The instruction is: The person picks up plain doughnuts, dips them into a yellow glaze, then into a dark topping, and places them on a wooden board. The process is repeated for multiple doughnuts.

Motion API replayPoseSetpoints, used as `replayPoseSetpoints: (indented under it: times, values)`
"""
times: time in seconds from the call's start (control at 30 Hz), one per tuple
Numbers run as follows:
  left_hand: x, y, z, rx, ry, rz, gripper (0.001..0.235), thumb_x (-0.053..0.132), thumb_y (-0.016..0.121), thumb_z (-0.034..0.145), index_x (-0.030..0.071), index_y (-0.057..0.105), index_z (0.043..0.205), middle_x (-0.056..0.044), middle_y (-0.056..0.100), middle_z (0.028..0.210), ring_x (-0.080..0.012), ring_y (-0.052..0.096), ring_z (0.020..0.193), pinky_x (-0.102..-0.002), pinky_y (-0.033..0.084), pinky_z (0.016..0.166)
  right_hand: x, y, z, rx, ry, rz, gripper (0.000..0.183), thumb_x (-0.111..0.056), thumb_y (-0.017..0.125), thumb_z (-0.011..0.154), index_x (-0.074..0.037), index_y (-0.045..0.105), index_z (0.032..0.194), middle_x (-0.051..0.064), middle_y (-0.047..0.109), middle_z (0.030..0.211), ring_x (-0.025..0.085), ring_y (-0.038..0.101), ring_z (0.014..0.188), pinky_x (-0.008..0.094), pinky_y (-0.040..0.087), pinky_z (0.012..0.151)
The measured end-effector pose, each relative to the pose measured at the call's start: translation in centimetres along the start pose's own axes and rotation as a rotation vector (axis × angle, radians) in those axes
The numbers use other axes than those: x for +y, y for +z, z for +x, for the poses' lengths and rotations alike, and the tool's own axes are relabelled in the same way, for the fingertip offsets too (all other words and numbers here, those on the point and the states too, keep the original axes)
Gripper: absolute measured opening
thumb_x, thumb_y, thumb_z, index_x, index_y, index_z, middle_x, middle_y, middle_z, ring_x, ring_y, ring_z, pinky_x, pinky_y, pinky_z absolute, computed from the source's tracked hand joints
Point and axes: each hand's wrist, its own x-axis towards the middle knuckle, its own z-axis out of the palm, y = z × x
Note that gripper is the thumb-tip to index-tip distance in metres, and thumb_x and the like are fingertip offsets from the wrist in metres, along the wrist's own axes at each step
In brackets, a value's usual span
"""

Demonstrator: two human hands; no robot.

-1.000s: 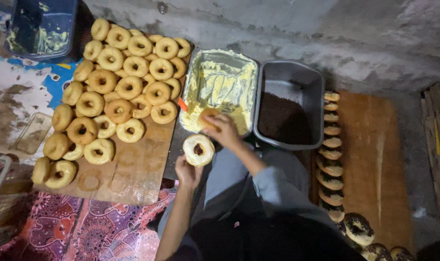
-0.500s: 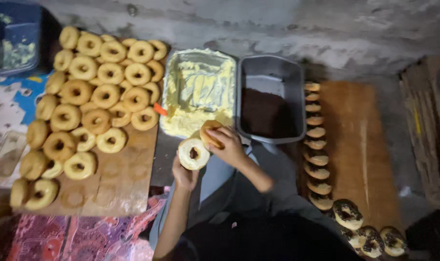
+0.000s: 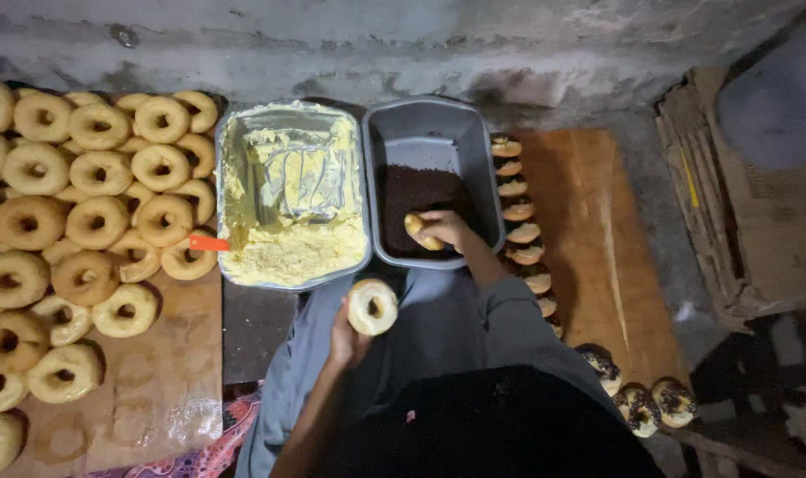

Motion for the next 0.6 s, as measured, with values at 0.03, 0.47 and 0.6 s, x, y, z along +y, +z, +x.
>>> replayPoseSetpoints:
  times: [0.03,0.47,0.6]
  values:
    - [-0.3,-0.5,0.4,0.008,0.006,0.051,0.06,0.048,0.04,0.108,-0.001,0.055,0.14,-0.016,0.063,0.138,-0.0306,0.059,0.129,-0.048,0.044,0.115,0.4,0.8,0.2,0.1,-0.028,-0.165,0.05,-0.021,0.083,0.075,-0.009,0.075,0.123,0.006,0.077,0.107,0.016,0.073,0.094,0.033,0.057,0.086]
    - [2.1,-2.2,0.1,-0.034,0.027,0.006,0.064,0.051,0.04,0.107,0.0,0.052,0.144,-0.017,0.06,0.143,-0.033,0.056,0.133,-0.052,0.039,0.117,7.4,-8.6,-15.5,0.28,0.106,1.23,0.045,-0.017,0.055,0.079,-0.002,0.065,0.12,0.01,0.074,0.11,0.024,0.073,0.095,0.041,0.061,0.088]
    - [3.1,-1.6,-0.6,-0.028,0.034,0.028,0.064,0.052,0.042,0.108,0.002,0.05,0.147,-0.016,0.058,0.145,-0.0329,0.055,0.135,-0.052,0.039,0.119,14.6,-13.9,-28.6,0.426,-0.188,1.153,0.03,-0.012,0.059,0.094,-0.002,0.062,0.122,0.01,0.07,0.108,0.025,0.068,0.095,0.044,0.057,0.084]
